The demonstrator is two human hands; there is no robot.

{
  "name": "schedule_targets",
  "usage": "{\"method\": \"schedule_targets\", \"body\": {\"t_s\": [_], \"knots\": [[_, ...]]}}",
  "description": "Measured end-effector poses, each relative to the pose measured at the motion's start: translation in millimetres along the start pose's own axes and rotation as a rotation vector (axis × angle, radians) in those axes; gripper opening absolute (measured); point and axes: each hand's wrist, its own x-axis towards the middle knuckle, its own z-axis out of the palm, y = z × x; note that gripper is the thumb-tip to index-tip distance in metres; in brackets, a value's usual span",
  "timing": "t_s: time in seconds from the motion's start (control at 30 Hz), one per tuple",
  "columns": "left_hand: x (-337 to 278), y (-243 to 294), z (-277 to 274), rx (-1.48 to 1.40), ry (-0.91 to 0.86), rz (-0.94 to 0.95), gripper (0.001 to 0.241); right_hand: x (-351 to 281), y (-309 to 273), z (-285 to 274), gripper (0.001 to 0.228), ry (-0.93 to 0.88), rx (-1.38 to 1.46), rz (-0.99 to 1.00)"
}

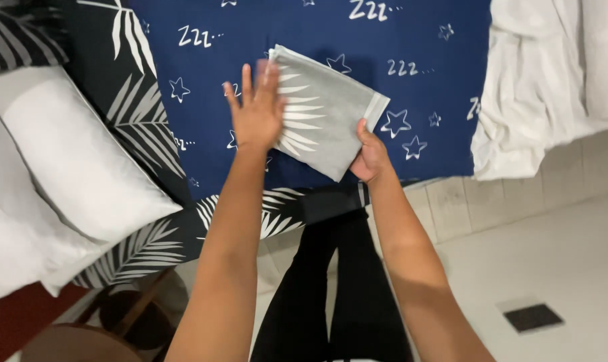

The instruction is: The person folds a gray pillowcase with a leaf pattern and places it on a bed. Then, the person smooths and folds a blue pillowcase with star and Zzz patterns, placing it on the bed.

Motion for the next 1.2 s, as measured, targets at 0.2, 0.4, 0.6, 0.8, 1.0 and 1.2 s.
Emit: {"method": "schedule_targets", "body": {"t_s": [0.2, 0.4, 0.6, 0.8, 1.0, 1.2], "knots": [[-57, 31, -14, -0.176, 0.26, -0.199, 0.068, -70, -3, 37, 0.067, 0.158, 0.144, -0.074], [-114, 172, -21, -1.282, 0.279, -0.514, 0.084, -158, -61, 27, 0.068, 0.168, 0.36, -0.309], [-43, 311, -52, -2.424, -0.897, -0.281, 0.107, -209, -169, -29, 0.069, 0.145, 0.41, -0.492], [99, 457, -7, -2.385, -0.553, -0.622, 0.056, -237, -297, -139, 0.071, 0.251, 0.458, -0.515], [198, 647, -18, -2.137, -0.562, -0.58, 0.042, -271, -446, -252, 0.063, 0.393, 0.551, -0.528], [300, 797, -1, -2.115, -0.593, -0.489, 0.04, -263, -577, -362, 0.052, 0.404, 0.588, -0.615]]}}
